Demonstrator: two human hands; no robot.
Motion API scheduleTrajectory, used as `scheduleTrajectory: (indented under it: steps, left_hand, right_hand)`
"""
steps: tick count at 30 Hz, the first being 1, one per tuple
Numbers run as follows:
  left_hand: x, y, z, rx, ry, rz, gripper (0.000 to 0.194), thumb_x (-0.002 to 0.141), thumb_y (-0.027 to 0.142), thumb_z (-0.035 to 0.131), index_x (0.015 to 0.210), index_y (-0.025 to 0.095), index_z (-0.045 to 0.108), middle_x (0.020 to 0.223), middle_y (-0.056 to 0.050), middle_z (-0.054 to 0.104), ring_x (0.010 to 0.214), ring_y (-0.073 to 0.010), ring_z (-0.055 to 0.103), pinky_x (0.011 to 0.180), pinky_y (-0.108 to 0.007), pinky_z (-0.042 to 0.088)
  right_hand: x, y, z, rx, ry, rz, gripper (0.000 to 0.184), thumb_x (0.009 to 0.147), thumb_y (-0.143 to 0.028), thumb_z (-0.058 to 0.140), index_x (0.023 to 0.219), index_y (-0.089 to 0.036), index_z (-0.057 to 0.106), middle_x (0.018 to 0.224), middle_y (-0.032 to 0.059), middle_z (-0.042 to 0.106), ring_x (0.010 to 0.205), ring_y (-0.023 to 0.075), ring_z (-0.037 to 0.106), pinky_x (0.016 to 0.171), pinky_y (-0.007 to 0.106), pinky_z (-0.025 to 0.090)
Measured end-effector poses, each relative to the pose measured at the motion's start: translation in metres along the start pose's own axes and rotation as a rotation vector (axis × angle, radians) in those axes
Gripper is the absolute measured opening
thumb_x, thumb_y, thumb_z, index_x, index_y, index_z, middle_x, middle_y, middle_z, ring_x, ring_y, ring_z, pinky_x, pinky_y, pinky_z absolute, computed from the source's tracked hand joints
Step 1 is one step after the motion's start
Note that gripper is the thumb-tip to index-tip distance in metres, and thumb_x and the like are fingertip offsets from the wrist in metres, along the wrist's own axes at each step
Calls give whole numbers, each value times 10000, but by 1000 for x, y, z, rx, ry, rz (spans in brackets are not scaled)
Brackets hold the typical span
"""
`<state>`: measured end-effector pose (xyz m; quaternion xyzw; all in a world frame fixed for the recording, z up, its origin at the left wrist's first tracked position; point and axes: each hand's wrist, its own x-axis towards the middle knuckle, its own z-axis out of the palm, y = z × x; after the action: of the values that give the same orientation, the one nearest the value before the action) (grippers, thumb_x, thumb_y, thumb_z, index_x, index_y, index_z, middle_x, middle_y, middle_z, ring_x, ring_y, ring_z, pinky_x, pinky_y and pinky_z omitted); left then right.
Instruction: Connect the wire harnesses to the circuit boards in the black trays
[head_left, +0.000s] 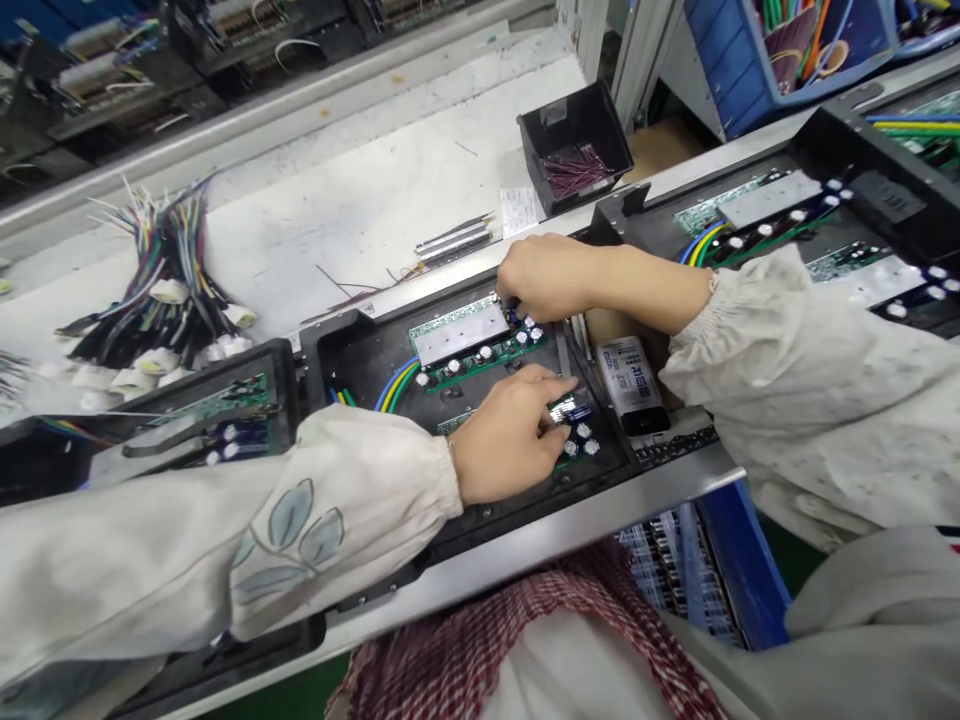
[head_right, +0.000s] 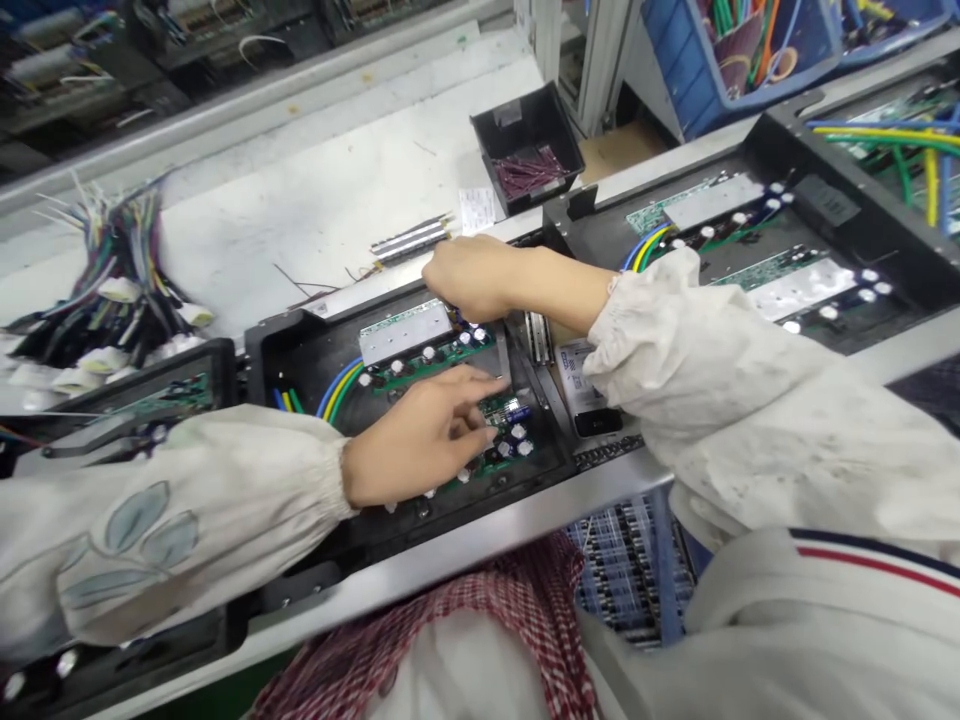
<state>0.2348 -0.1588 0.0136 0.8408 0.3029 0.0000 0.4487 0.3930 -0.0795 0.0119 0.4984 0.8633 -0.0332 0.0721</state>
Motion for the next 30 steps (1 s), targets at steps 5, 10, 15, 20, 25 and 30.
scheduleTrajectory:
  steps: [5, 10, 15, 20, 25, 30]
  left_hand:
    - [-1, -1, 1, 2, 6, -19, 487, 746, 74, 558, 1233, 73, 575, 1169, -127, 569, 757, -116, 610, 908, -327, 515]
    - [-2, -1, -2, -9, -11, -33, 478, 763, 92, 553, 1240, 71, 567, 1165, -126, 569, 809, -134, 614, 940, -343, 501]
    - [-2, -3, 1, -41, -10, -40, 487, 763, 88, 551, 1250, 67, 559, 1181, -126, 553, 700, -94, 595, 955, -335, 491]
    - [0, -1, 8, -38, 11, -30, 506, 762, 93, 542, 1267, 63, 545, 1177, -119, 545, 632, -69, 572, 928, -308, 503]
    - [1, 5, 13, -6, 28, -42, 512, 772, 127, 529, 1280, 60, 534, 1182, -120, 543, 743, -109, 603, 873, -289, 525]
    - [1, 7, 15, 2, 30, -41, 523, 767, 132, 523, 1287, 74, 529, 1201, -119, 534, 749, -113, 607, 831, -285, 539]
  right_hand:
    - [4, -3, -2, -11, -12, 9, 272, 642, -120, 638, 898, -173, 713, 845, 91, 675, 800, 273, 626, 615, 336, 446]
    - [3, -2, -5, 54, -58, 52, 278, 665, -133, 629, 929, -147, 718, 851, 113, 683, 789, 269, 623, 619, 342, 453]
    - [1, 2, -2, 159, -61, 156, 270, 659, -138, 642, 913, -145, 730, 837, 98, 690, 800, 261, 617, 652, 338, 468]
    - [-1, 1, 0, 215, -36, 227, 304, 659, -145, 642, 952, -132, 721, 865, 107, 695, 847, 273, 632, 709, 334, 475]
    - [-2, -1, -3, 209, -68, 223, 287, 690, -149, 629, 958, -115, 725, 887, 124, 702, 889, 303, 633, 717, 352, 475]
    - [2, 4, 1, 251, 3, 180, 207, 666, -131, 687, 864, -104, 743, 773, 97, 689, 784, 268, 644, 691, 340, 479]
